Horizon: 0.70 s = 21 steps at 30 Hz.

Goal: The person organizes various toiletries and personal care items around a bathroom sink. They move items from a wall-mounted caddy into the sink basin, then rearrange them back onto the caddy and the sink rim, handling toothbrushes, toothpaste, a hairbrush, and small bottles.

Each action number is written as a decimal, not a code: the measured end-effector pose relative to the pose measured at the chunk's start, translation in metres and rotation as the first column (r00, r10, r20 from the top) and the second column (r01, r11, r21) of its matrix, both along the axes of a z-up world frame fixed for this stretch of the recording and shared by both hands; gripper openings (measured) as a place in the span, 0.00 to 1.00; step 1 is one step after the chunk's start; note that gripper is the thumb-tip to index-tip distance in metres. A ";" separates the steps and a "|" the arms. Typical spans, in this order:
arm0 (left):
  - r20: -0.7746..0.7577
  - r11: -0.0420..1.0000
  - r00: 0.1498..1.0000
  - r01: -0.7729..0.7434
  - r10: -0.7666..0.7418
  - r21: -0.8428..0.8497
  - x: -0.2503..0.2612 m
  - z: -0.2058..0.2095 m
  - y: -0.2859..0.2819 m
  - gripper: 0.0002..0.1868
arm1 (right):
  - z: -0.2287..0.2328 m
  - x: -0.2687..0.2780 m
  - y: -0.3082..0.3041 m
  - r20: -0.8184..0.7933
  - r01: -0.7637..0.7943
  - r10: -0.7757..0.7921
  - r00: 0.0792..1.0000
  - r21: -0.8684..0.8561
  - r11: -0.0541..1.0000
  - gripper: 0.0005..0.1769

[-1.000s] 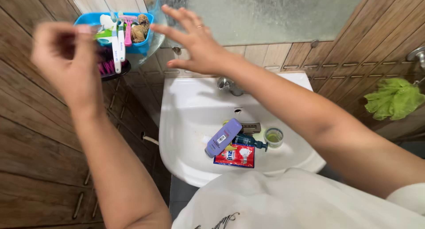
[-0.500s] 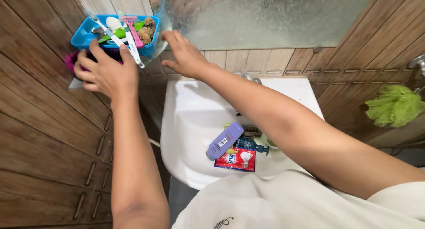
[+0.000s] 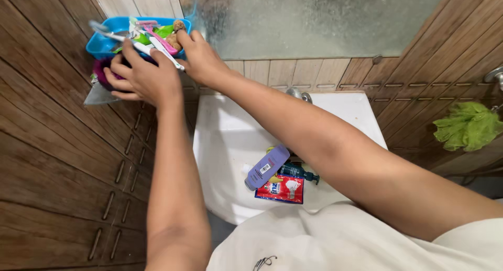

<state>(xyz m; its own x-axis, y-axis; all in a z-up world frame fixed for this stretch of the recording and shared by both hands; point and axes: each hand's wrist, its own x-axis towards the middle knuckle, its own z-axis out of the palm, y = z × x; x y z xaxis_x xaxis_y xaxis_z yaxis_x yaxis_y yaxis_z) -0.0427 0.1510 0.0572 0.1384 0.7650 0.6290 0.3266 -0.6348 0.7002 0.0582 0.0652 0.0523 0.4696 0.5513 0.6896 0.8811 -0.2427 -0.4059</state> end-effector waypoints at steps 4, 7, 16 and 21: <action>0.032 0.997 0.999 0.005 -0.002 -0.079 0.002 0.002 -0.015 0.21 | 0.001 -0.009 -0.004 -0.003 -0.020 0.020 1.000 0.037 0.999 0.23; 0.067 0.995 0.996 0.068 -0.063 -0.078 -0.008 0.004 -0.030 0.20 | 0.002 -0.030 -0.022 -0.010 -0.033 0.035 0.999 0.107 0.994 0.22; 0.328 0.857 0.802 0.513 -0.500 0.051 -0.052 -0.022 -0.150 0.27 | -0.018 -0.114 -0.155 -0.073 0.084 -0.070 0.995 0.207 0.975 0.24; 0.291 0.694 0.653 0.718 -0.699 0.053 -0.105 -0.073 -0.224 0.26 | -0.067 -0.164 -0.240 -0.271 0.176 -0.153 0.950 0.065 0.982 0.20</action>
